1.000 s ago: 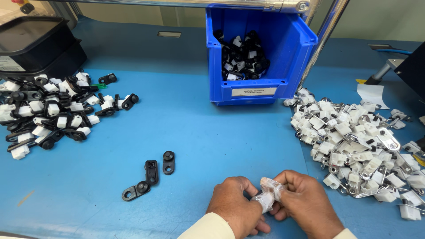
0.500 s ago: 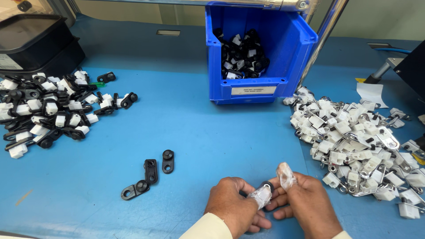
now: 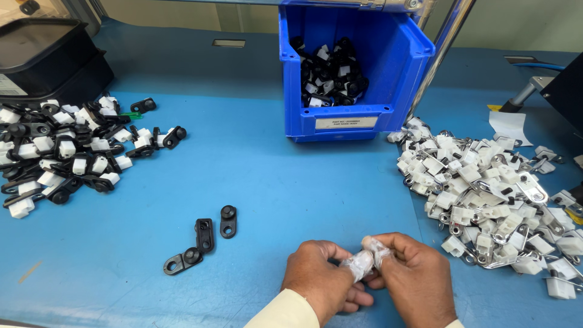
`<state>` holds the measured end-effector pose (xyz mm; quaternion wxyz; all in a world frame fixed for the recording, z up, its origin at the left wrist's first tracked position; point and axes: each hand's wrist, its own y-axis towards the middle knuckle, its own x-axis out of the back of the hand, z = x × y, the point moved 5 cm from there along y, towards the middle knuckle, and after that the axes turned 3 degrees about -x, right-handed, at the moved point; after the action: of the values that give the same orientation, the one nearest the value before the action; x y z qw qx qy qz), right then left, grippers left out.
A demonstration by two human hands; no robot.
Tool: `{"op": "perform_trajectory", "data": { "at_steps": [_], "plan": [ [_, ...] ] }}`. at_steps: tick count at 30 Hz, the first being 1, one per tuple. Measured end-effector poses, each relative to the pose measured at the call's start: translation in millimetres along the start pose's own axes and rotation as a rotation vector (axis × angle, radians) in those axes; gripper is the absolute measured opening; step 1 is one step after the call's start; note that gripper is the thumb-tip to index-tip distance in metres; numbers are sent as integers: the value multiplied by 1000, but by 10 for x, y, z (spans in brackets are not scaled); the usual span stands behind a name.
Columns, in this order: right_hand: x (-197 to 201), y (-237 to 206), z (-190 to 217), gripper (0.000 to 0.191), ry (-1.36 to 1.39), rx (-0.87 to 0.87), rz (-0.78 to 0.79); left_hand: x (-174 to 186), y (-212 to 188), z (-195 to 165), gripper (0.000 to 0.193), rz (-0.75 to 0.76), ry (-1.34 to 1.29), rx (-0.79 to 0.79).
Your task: The person sits at a factory workbench wrapping small black plastic brackets with white foam strips, pressing the foam around each part by hand and placing finished parts in a pile. They briefly carry a bag of parts to the floor, empty it, and return to wrapping more brackets.
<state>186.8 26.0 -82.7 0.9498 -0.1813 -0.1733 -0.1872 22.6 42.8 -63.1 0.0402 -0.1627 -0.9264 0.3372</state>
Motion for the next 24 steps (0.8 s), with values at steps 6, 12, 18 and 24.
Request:
{"op": "perform_trajectory", "data": {
  "at_steps": [6,12,18,24],
  "plan": [
    [37,73,8,42,390,-264,124,9,80,107,25,53,-352,100],
    [61,-23,-29,43,343,-453,170,40,66,60,27,15,-408,173],
    [46,-15,-86,25,128,-453,175,-29,-21,-66,30,71,-280,133],
    [27,87,-116,18,197,-432,256,-42,19,-41,29,161,-242,163]
  ]
}}
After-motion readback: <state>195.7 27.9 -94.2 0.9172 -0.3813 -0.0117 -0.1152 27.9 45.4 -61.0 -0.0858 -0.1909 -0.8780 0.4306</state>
